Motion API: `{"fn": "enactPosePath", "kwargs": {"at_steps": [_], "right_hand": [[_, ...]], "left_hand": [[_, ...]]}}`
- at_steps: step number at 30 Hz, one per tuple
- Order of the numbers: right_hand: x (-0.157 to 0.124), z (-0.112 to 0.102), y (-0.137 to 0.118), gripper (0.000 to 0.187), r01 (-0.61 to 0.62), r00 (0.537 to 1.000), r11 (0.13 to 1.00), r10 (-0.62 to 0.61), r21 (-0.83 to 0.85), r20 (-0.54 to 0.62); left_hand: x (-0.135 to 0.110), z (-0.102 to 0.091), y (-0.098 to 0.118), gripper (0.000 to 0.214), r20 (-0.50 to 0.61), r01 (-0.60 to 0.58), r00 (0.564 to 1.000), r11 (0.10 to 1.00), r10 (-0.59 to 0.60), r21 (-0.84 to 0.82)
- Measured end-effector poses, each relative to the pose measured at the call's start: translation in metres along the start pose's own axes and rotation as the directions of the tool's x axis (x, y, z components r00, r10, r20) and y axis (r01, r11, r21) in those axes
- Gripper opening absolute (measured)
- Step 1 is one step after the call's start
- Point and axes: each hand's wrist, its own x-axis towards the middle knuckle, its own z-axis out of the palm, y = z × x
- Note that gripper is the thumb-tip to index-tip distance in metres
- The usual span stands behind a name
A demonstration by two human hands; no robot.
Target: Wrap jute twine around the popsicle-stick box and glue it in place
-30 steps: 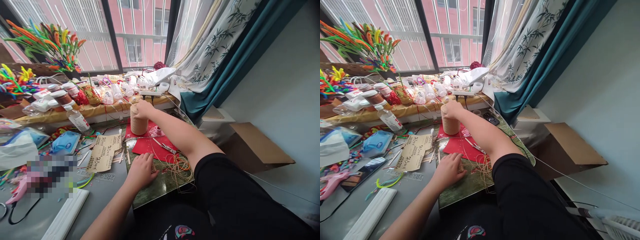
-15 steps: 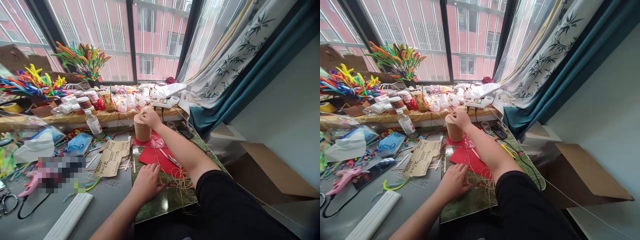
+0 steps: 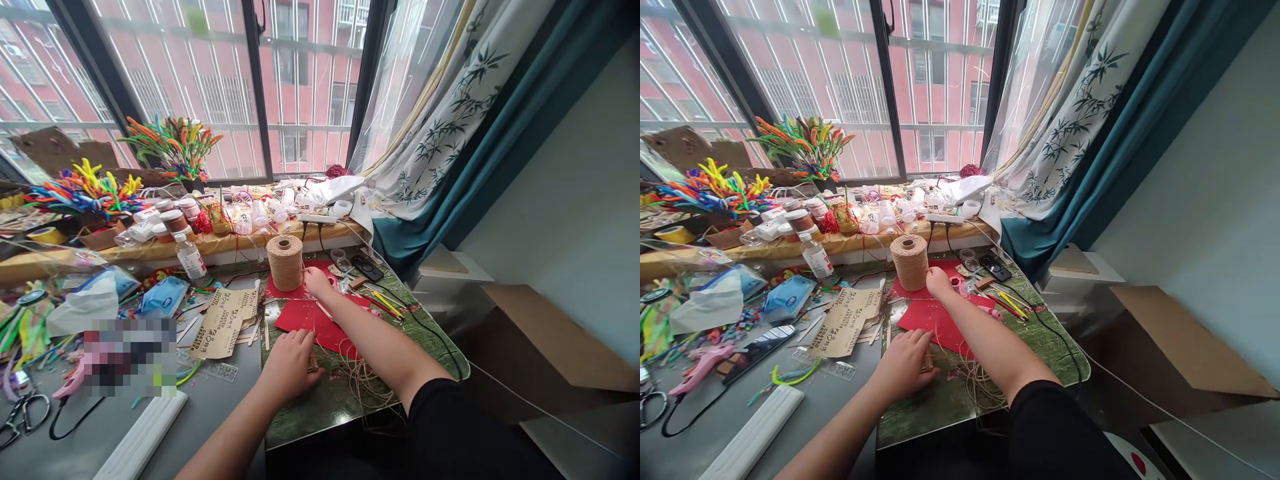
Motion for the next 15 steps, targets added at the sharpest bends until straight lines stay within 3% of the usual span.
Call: {"fn": "enactPosePath", "kwargs": {"at_steps": [7, 15], "right_hand": [[-0.056, -0.028, 0.006, 0.033, 0.088, 0.990, 0.996, -0.084, -0.023, 0.116], [-0.148, -0.068, 0.005, 0.038, 0.204, 0.961, 0.979, -0.203, 0.012, 0.186]], "left_hand": [[0.001, 0.001, 0.002, 0.068, 0.011, 0.008, 1.000, 1.000, -0.009, 0.029], [0.002, 0.000, 0.004, 0.066, 0.023, -0.003, 1.000, 1.000, 0.002, 0.020]]}}
